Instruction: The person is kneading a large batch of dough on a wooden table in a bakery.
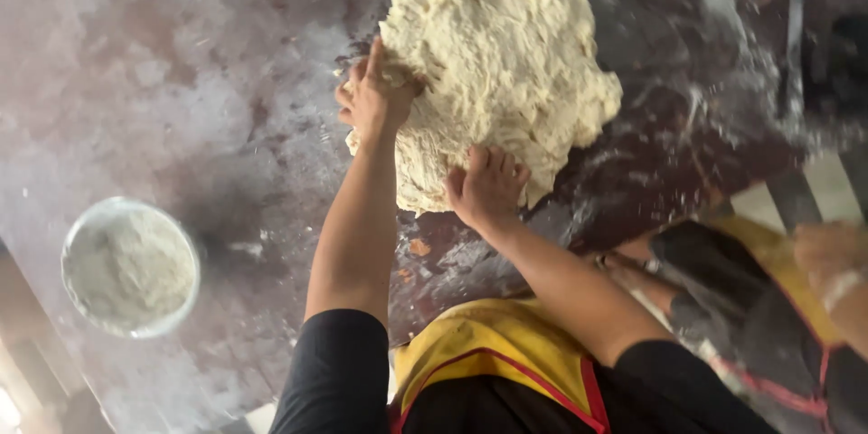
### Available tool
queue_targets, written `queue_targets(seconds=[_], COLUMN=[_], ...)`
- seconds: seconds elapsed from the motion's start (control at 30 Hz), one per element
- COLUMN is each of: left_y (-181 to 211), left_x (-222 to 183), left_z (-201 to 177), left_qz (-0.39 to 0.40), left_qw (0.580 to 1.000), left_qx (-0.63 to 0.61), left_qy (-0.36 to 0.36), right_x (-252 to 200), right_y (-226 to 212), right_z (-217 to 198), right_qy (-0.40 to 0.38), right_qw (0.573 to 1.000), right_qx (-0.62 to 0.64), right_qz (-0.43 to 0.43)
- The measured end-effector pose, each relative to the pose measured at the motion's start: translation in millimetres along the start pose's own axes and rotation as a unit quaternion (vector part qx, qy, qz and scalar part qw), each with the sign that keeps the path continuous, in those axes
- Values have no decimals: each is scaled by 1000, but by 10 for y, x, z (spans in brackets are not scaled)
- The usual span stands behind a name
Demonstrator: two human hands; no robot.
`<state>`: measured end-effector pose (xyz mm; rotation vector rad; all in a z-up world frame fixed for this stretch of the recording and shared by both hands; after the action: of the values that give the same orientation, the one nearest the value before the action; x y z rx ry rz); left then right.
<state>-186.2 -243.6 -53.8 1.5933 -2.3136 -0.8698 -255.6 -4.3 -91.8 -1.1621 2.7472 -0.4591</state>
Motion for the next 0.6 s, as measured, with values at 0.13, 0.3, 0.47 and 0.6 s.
queue_targets(seconds=[0.13, 0.3, 0.47, 0.6], left_y=[197, 187, 217, 239], left_x=[-109, 93, 225, 196], left_z=[-223, -188, -301, -404], left_qz=[-40, 53, 58, 69], left_qw=[998, 991, 991, 989], left_qx=[37, 106, 95, 83], left_qy=[10, 57, 77, 103], right_x=[42, 411, 1358, 2161], right_y=[-58, -159, -630, -1091], right_z=[-412, -1060, -1058, -758], right_qy=[-70, -95, 49, 106], right_qw=[995, 982, 973, 961], right_qx=[46, 151, 145, 70], right_qz=[-60, -66, -174, -246])
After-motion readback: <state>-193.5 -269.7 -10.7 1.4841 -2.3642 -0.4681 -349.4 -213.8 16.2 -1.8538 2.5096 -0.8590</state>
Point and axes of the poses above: each hand's wrist, its own x-axis towards the middle knuckle, its own z-axis out of the palm, y = z × x, the point moved 8 cm from there along x, towards the middle knuckle, and after that the axes turned 11 degrees about z, right-handed, at the moved point
